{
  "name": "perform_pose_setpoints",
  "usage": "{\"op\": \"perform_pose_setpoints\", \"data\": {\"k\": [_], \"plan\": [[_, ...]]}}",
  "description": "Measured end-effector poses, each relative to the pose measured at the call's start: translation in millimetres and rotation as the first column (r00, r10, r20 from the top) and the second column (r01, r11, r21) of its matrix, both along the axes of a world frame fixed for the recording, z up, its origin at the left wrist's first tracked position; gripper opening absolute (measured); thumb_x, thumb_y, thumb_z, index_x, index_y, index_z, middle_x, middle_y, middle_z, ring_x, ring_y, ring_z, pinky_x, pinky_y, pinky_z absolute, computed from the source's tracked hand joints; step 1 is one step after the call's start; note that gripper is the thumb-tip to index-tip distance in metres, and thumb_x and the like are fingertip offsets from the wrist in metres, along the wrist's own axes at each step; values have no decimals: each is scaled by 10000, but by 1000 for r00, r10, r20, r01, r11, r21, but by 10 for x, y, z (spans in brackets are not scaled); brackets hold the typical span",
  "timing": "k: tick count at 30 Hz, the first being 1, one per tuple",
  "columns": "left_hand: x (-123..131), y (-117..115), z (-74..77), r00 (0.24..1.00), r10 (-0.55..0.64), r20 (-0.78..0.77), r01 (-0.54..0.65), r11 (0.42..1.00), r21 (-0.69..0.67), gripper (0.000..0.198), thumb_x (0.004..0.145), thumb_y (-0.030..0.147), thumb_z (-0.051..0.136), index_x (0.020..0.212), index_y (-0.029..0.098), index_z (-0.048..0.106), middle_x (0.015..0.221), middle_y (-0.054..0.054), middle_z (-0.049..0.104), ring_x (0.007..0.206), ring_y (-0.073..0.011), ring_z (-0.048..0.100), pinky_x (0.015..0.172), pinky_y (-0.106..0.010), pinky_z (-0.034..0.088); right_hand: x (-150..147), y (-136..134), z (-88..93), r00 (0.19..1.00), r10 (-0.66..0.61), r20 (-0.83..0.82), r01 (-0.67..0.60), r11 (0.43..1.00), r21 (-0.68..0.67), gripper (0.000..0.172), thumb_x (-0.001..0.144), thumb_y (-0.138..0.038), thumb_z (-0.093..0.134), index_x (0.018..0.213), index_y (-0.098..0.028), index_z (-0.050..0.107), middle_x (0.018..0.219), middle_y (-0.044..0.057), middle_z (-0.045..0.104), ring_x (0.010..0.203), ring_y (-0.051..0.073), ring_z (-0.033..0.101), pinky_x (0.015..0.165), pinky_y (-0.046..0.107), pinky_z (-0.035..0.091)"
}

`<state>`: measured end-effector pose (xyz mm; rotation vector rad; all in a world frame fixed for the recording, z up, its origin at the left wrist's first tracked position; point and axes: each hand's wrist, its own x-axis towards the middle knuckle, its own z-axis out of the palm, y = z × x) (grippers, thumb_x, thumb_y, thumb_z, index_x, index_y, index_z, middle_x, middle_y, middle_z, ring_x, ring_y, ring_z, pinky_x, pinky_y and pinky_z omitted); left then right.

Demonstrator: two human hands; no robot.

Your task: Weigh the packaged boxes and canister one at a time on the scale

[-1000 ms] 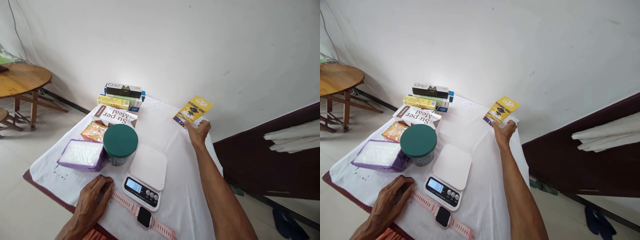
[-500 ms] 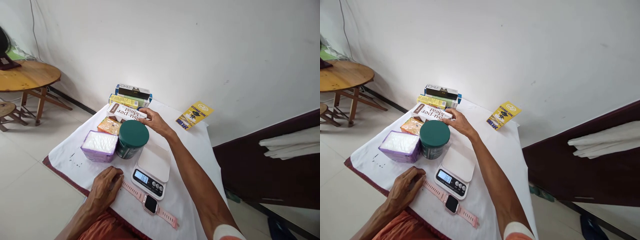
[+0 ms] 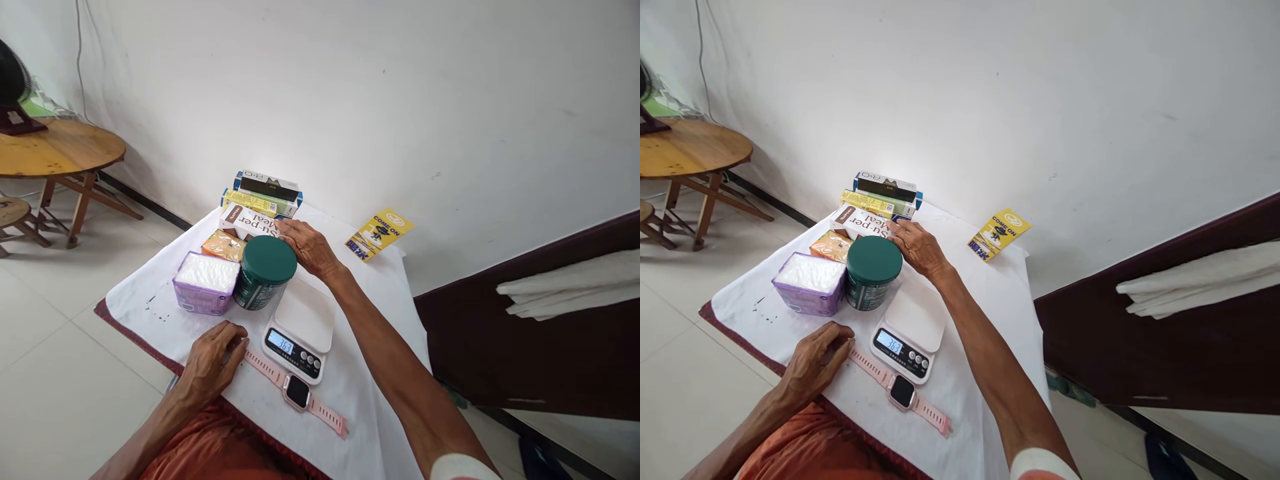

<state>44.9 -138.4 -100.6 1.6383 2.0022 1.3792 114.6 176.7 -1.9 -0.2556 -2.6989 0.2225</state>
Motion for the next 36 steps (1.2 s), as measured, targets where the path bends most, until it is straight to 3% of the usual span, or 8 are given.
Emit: {"op": "perform_pose_setpoints", "data": {"k": [3,6,12,16,19,23,27,36], "plan": [[2,10,18,1000,1,0,-1,1000,-11,119,1030,251,543,1001,224,656,865,-7,702,718,-128,694,686,-234,542,29,19,-9,1000,10,10,-10,999,-38,623,1102,-558,303,1531,-217,601,1529,126,619,1453,302,534,1250,535,422],[7,20,36,1000,4,5,-4,1000,-15,123,1027,260,547,999,227,663,847,-8,702,712,-131,697,682,-234,547,69,28,38,999,42,15,-38,982,-184,588,1089,-526,387,1576,-237,547,1576,109,577,1469,294,524,1218,524,461],[7,30,53,1000,13,10,-13,999,-40,159,1028,292,537,982,225,674,836,-23,711,716,-143,704,685,-247,559,150,67,219,987,74,144,14,847,-531,652,983,-434,592,1617,-337,480,1665,67,478,1336,307,623,1055,500,579],[4,33,74,1000,11,17,-10,999,-52,167,1024,298,530,977,228,674,836,-21,715,709,-142,702,679,-247,556,121,56,196,977,80,198,58,792,-607,866,855,-440,757,1646,-391,408,1726,62,375,1233,280,652,982,460,612],[3,30,85,1000,13,22,-12,998,-54,165,1018,301,533,970,228,673,833,-21,717,708,-146,703,681,-252,559,56,-5,94,996,-23,91,73,792,-607,860,819,-518,786,1601,-322,484,1650,113,477,1189,274,661,978,457,610],[1,26,96,999,16,30,-15,999,-45,156,1011,304,551,968,228,681,826,-17,715,705,-146,706,674,-252,563,47,-62,34,989,-141,-50,73,749,-659,778,756,-564,827,1427,-252,588,1368,124,683,1111,262,694,912,427,630],[0,34,107,999,17,39,-15,999,-37,149,1007,288,555,952,229,680,815,-10,712,693,-140,700,666,-247,561,317,-58,165,974,-203,-96,82,719,-690,700,693,-494,878,1292,-269,594,1254,83,712,1115,268,689,835,417,653],[-15,37,106,1000,7,20,-6,999,-52,153,1008,306,563,964,225,685,824,-6,714,708,-141,712,684,-249,563,1296,-126,388,884,-434,-174,195,680,-707,720,638,-508,942,1233,-295,596,1277,70,681,1208,308,661,860,439,666]]}}
